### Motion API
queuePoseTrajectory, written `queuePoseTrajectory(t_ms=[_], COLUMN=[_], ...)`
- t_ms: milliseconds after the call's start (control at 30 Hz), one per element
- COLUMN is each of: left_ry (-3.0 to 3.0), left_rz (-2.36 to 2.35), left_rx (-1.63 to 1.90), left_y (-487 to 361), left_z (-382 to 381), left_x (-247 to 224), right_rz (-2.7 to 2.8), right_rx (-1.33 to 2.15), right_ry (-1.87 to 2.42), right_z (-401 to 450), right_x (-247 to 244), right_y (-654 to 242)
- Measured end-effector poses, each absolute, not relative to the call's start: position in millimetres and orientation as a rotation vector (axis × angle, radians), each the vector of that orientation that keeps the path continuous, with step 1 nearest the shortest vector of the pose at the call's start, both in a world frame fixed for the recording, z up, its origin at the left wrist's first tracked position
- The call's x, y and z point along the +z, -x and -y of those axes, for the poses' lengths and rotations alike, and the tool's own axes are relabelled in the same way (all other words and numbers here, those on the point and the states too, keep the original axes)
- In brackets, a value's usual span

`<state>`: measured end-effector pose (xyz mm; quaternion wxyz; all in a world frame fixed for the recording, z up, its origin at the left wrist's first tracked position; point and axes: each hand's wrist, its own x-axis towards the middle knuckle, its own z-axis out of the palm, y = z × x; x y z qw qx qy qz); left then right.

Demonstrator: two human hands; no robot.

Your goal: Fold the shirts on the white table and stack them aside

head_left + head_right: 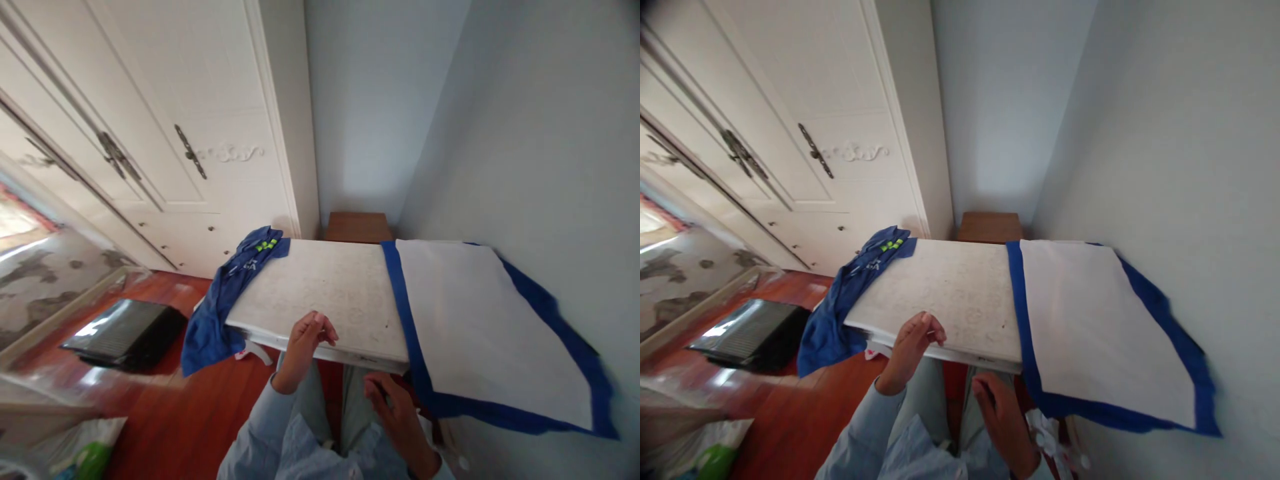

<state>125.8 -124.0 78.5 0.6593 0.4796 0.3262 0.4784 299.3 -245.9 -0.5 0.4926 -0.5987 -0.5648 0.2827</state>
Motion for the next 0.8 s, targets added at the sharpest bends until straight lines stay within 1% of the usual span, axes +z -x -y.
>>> queuePoseTrajectory(t_ms=[67,133,367,633,800], left_ry=[-0.883,-0.780,-0.812,-0.690,-0.618], left_rz=[-0.687,-0.624,-0.513,-0.426,-0.377], left_rx=[1.183,1.206,1.075,1.000,1.007], left_y=[-116,-113,-117,-107,-97], left_z=[131,141,161,163,166], left_x=[84,90,109,102,99], right_rz=[1.356,1.337,1.307,1.421,1.479], right_rx=[0.742,0.762,0.821,0.701,0.686], right_ry=[1.393,1.322,1.079,0.952,0.941], right_z=[239,233,212,188,182], right_x=[9,24,75,109,116], right_y=[-286,-274,-250,-237,-222])
